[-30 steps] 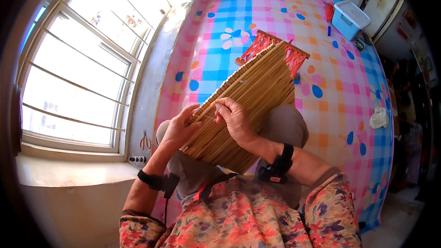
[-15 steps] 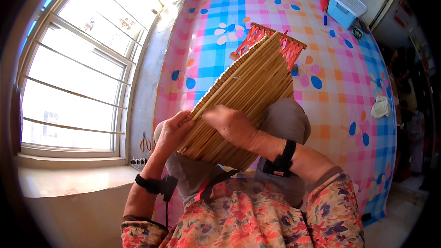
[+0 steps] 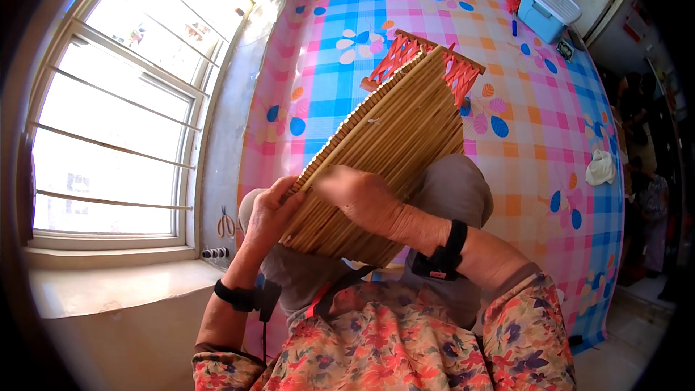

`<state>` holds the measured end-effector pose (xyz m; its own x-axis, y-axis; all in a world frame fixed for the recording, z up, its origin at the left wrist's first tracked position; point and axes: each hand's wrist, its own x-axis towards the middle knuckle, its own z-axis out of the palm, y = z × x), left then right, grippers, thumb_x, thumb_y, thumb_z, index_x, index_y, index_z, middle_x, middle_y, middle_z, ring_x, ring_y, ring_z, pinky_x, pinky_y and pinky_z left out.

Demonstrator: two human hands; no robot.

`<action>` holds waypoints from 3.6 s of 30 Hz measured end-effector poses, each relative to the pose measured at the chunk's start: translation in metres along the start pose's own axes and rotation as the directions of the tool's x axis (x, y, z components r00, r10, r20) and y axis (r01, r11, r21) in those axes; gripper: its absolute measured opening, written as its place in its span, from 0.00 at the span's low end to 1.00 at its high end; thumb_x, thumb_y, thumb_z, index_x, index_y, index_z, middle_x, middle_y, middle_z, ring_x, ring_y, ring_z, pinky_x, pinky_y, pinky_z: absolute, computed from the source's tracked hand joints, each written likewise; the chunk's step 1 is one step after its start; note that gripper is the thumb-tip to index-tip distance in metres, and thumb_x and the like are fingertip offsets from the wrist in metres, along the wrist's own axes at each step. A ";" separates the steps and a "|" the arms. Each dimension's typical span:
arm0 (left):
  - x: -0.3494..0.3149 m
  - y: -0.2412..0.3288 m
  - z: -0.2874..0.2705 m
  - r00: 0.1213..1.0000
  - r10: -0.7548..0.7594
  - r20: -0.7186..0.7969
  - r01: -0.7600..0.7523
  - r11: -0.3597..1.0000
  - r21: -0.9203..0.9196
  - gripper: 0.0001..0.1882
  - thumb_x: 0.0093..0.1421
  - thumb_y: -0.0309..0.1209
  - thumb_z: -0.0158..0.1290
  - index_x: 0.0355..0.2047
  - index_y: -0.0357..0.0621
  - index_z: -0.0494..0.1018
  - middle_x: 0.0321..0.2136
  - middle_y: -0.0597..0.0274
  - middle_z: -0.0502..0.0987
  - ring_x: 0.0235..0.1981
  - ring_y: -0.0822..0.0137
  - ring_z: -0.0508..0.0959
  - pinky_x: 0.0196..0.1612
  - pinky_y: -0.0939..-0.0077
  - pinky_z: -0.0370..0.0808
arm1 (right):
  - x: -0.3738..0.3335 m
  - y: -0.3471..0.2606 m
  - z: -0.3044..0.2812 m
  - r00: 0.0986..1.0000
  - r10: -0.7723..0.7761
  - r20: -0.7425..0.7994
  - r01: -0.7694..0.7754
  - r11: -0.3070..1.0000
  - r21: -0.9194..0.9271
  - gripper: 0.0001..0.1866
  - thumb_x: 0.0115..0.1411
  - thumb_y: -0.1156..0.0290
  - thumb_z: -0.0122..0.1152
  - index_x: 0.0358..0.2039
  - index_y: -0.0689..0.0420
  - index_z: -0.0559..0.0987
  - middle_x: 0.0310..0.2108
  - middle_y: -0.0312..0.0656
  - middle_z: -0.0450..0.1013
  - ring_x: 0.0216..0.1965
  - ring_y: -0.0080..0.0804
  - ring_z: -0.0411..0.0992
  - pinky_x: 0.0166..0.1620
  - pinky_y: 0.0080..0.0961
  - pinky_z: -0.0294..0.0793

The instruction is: The person assembles a bamboo mat by threading a cord through the individual slats and trimming excess material with scissors.

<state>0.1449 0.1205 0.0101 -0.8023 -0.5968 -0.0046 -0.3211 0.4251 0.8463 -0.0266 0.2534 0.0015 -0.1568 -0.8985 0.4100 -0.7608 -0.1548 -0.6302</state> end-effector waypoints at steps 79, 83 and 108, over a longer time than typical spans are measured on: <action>-0.072 0.057 0.053 0.857 0.516 0.009 -0.512 0.847 0.143 0.17 0.51 0.19 0.56 0.43 0.39 0.73 0.37 0.55 0.75 0.32 0.55 0.79 0.32 0.67 0.76 | -0.099 -0.136 -0.054 0.603 0.783 0.151 -0.787 0.555 0.268 0.09 0.64 0.73 0.52 0.40 0.65 0.76 0.22 0.48 0.70 0.23 0.25 0.67 0.30 0.26 0.68; -0.071 0.054 0.053 0.844 0.537 -0.002 -0.530 0.834 0.156 0.17 0.51 0.19 0.56 0.42 0.39 0.73 0.37 0.55 0.75 0.32 0.55 0.79 0.32 0.67 0.76 | -0.096 -0.133 -0.054 0.654 0.748 0.113 -0.749 0.620 0.236 0.09 0.64 0.73 0.52 0.39 0.65 0.76 0.25 0.54 0.72 0.24 0.31 0.68 0.31 0.28 0.69; -0.070 0.050 0.054 0.827 0.562 -0.029 -0.549 0.816 0.182 0.18 0.49 0.18 0.57 0.43 0.39 0.72 0.37 0.55 0.75 0.30 0.55 0.78 0.30 0.66 0.76 | -0.086 -0.124 -0.045 0.712 0.695 0.103 -0.697 0.682 0.221 0.09 0.64 0.72 0.51 0.38 0.65 0.75 0.31 0.56 0.73 0.35 0.49 0.75 0.36 0.32 0.72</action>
<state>0.1576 0.2204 0.0237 -0.8292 -0.2741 0.4872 0.0866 0.7981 0.5963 0.0525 0.3682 0.0740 -0.5754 -0.7895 -0.2134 -0.2703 0.4299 -0.8615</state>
